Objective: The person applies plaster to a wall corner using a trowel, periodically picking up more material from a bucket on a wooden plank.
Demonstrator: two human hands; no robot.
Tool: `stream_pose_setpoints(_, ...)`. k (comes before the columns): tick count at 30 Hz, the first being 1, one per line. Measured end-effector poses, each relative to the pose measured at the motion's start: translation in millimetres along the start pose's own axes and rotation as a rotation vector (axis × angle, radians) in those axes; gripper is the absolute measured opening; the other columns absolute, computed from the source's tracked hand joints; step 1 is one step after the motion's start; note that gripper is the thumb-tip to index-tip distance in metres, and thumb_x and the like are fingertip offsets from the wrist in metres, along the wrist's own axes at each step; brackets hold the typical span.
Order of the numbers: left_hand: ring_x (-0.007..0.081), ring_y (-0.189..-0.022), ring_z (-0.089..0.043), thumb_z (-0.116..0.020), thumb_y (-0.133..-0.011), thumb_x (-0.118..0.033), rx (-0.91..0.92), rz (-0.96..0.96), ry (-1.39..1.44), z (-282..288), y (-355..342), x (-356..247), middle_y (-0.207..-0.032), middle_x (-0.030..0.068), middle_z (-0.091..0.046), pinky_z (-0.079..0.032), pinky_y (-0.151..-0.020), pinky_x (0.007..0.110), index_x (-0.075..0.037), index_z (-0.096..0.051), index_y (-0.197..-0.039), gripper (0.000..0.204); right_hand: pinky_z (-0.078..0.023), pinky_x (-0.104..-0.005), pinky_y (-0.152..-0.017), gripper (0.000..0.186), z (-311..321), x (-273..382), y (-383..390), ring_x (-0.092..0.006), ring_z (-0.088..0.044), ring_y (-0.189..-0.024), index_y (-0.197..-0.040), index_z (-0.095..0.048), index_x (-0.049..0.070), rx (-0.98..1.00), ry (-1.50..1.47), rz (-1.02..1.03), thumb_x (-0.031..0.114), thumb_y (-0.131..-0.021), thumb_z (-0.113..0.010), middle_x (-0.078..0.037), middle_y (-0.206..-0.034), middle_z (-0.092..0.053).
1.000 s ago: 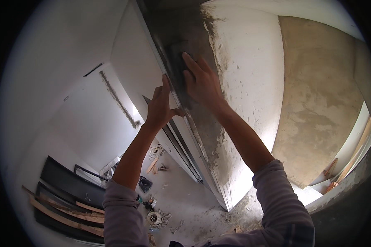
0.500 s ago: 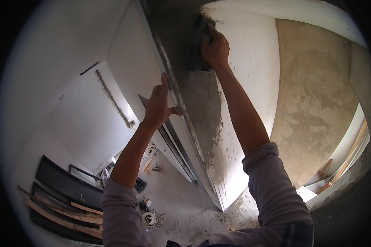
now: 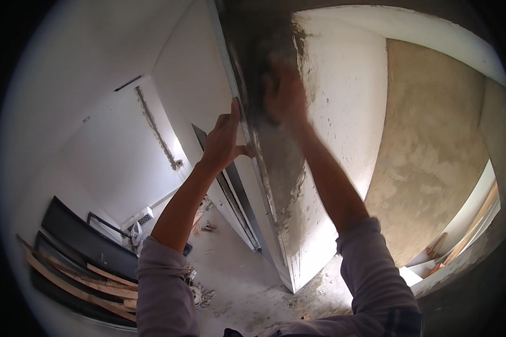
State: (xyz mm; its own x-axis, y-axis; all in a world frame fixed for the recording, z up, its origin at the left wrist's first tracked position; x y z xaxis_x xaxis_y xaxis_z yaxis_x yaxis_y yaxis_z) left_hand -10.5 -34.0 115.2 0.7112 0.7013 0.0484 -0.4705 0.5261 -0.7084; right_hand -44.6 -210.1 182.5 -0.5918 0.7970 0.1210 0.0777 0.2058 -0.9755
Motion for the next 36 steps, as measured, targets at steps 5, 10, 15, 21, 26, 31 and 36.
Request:
stream_pose_setpoints(5,0.0411,-0.115,-0.056,-0.096,-0.051,-0.026,-0.014,0.004,0.030,-2,-8,-10,-0.121,0.0230,-0.057,-0.052,-0.092,0.045,-0.004,-0.004,-0.159,0.143,-0.054,-0.0527,-0.082,0.041,7,-35,-33,-0.0457,-0.065,-0.102,-0.128,-0.062,0.003,0.195,0.053,-0.362,0.020,-0.091,-0.062,-0.029,-0.105,-0.066)
stream_pose_setpoints(10,0.0410,-0.115,-0.056,-0.096,-0.050,-0.026,-0.021,0.009,-0.005,8,0,2,-0.119,0.0223,-0.059,-0.053,-0.091,0.045,-0.003,-0.006,-0.158,0.143,-0.053,-0.0521,-0.086,0.039,4,17,12,-0.0462,-0.064,-0.103,-0.128,-0.062,0.004,0.145,-0.127,-0.149,0.019,-0.092,-0.060,-0.029,-0.110,-0.065)
stream_pose_setpoints(15,0.0410,-0.117,-0.055,-0.096,-0.049,-0.027,-0.043,-0.022,0.026,5,-7,-13,-0.120,0.0228,-0.059,-0.053,-0.092,0.045,-0.002,-0.006,-0.158,0.144,-0.051,-0.0482,-0.093,0.041,16,-30,-43,-0.0407,-0.065,-0.108,-0.133,-0.061,0.009,0.090,0.036,-0.243,0.020,-0.093,-0.061,-0.024,-0.115,-0.066)
stream_pose_setpoints(21,0.0415,-0.115,-0.056,-0.096,-0.048,-0.028,-0.030,0.006,-0.009,10,-2,-7,-0.120,0.0235,-0.059,-0.054,-0.091,0.045,-0.002,-0.007,-0.158,0.144,-0.053,-0.0513,-0.086,0.044,11,10,15,-0.0452,-0.065,-0.101,-0.135,-0.060,0.009,0.147,-0.041,-0.021,0.017,-0.092,-0.061,-0.025,-0.111,-0.066)
stream_pose_setpoints(26,0.0416,-0.115,-0.056,-0.096,-0.049,-0.027,-0.029,-0.023,0.018,-1,-8,-11,-0.120,0.0239,-0.059,-0.054,-0.091,0.044,-0.003,-0.006,-0.158,0.144,-0.054,-0.0470,-0.085,0.044,18,-12,-32,-0.0404,-0.066,-0.099,-0.134,-0.061,0.008,0.128,0.005,-0.218,0.014,-0.091,-0.064,-0.023,-0.101,-0.066)
stream_pose_setpoints(31,0.0417,-0.116,-0.056,-0.096,-0.050,-0.025,-0.031,-0.012,0.015,11,-2,-5,-0.122,0.0242,-0.059,-0.054,-0.092,0.045,-0.004,-0.006,-0.158,0.143,-0.054,-0.0511,-0.083,0.042,16,20,18,-0.0437,-0.065,-0.104,-0.132,-0.062,0.008,0.205,-0.096,-0.035,0.016,-0.091,-0.063,-0.025,-0.111,-0.067)
stream_pose_setpoints(36,0.0410,-0.118,-0.056,-0.096,-0.051,-0.024,-0.024,-0.004,0.067,-1,-7,-11,-0.124,0.0244,-0.058,-0.053,-0.095,0.046,-0.006,-0.006,-0.159,0.141,-0.054,-0.0518,-0.083,0.047,15,-32,-35,-0.0450,-0.064,-0.105,-0.138,-0.059,0.012,0.162,0.041,-0.163,0.018,-0.091,-0.062,-0.027,-0.113,-0.065)
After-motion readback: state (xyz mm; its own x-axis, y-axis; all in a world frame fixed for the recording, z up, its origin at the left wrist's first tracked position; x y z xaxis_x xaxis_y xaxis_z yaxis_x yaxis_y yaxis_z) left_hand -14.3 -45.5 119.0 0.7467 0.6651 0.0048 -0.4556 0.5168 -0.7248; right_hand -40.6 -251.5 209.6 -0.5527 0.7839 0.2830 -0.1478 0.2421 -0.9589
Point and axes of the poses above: each hand's wrist, its own y-axis away from the middle knuckle, its own z-axis out of the back of the hand, x = y × z, the point moved 7 cm from there along -y, towards the middle knuckle
